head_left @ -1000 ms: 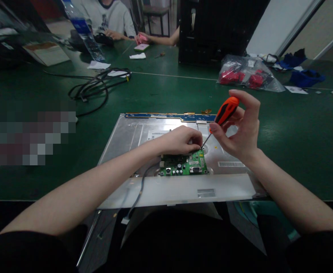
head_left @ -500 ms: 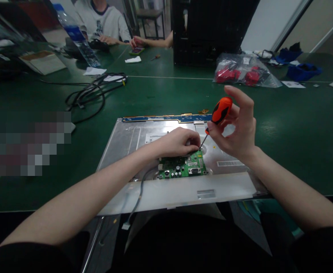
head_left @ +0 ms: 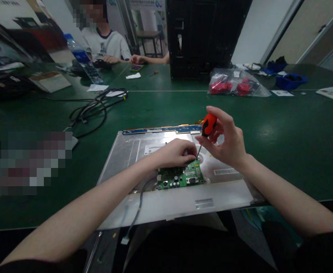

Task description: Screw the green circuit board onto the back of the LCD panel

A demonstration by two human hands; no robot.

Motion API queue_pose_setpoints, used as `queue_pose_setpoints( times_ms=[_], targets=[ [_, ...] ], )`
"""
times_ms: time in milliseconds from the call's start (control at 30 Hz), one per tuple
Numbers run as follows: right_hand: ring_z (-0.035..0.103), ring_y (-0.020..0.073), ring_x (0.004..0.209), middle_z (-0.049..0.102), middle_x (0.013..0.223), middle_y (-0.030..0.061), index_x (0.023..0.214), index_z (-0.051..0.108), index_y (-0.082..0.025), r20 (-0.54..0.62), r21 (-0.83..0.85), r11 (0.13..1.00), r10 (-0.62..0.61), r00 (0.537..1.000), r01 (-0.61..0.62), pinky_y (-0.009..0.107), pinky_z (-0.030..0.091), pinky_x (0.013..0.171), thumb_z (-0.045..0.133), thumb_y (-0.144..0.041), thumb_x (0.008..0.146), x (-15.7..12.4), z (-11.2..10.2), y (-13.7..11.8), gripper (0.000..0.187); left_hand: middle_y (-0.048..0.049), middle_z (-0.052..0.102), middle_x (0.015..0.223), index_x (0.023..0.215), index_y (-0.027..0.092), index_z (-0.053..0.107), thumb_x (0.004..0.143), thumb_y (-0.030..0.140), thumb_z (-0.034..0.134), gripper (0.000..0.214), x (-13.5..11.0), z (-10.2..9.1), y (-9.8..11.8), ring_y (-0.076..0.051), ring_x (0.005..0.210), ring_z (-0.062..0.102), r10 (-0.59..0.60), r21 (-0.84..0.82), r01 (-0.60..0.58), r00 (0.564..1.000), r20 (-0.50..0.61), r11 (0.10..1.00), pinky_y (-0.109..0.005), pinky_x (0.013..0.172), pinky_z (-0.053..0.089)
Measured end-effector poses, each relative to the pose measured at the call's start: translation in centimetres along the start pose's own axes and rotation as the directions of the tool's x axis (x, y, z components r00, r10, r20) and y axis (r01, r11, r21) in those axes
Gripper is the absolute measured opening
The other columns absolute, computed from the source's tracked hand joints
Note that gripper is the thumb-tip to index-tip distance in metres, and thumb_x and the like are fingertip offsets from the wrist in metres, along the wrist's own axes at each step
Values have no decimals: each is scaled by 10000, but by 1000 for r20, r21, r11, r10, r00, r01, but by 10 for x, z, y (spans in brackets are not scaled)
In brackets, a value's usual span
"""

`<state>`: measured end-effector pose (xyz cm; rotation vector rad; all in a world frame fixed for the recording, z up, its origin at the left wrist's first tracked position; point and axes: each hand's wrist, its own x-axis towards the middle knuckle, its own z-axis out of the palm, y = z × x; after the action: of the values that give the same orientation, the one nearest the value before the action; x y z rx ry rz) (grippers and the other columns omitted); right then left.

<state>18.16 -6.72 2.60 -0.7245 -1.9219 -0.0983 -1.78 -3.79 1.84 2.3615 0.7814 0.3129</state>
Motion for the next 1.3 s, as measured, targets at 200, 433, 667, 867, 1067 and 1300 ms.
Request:
queue_pose_setpoints(
  times_ms=[200, 433, 667, 867, 1067, 1300],
  targets=[
    [510, 93, 503, 588, 802, -45, 1502, 357, -286, -5, -2, 1000, 17, 1000, -17, 209, 466, 417, 610, -179, 908, 0, 0, -3, 655, -17, 702, 806, 889, 158, 695, 868, 171, 613, 85, -1, -1, 2, -156, 725, 617, -11, -10, 12, 1000, 24, 1000, -258, 698, 435],
    [551, 118, 546, 550, 797, -34, 1469, 339, -270, -2, 70, 996, 49, 999, -49, 237, 494, 432, 583, -160, 886, -3, 1, -1, 642, -28, 707, 816, 880, 154, 700, 865, 175, 622, 82, 0, -1, 1, -160, 742, 621, -12, 16, 11, 1000, 24, 1000, -263, 703, 433],
    [527, 87, 487, 566, 791, -50, 1479, 347, -299, 18, -6, 1000, 15, 1000, -15, 202, 469, 381, 662, -305, 965, 2, -2, -3, 602, -34, 724, 851, 893, 158, 703, 873, 178, 633, 75, 0, 0, -1, -167, 766, 638, -1, 8, 1, 1000, 12, 1000, -267, 711, 448],
    [537, 104, 489, 565, 767, -50, 1527, 292, -302, 6, 18, 1000, 8, 1000, -8, 213, 474, 367, 634, -320, 989, 1, 1, -3, 638, -22, 724, 832, 884, 163, 702, 871, 147, 646, 60, 0, 0, -1, -160, 751, 637, 36, 12, -36, 999, 1, 999, -260, 700, 444],
    [573, 119, 536, 571, 774, -48, 1506, 287, -291, 30, 42, 999, 5, 1000, -6, 205, 479, 387, 638, -287, 976, 0, 1, 0, 636, -21, 720, 831, 877, 158, 700, 867, 117, 660, 58, 0, 0, -1, -160, 748, 640, 35, 19, -35, 999, -9, 999, -258, 702, 451],
    [589, 112, 558, 639, 889, -5, 1533, 319, -288, 56, -10, 1000, -15, 998, 15, 218, 522, 430, 616, -246, 971, 2, -1, -1, 638, -31, 716, 832, 883, 152, 707, 873, 124, 654, 61, 0, 1, -2, -166, 735, 634, 32, 23, -32, 999, -11, 999, -276, 723, 455]
  ],
)
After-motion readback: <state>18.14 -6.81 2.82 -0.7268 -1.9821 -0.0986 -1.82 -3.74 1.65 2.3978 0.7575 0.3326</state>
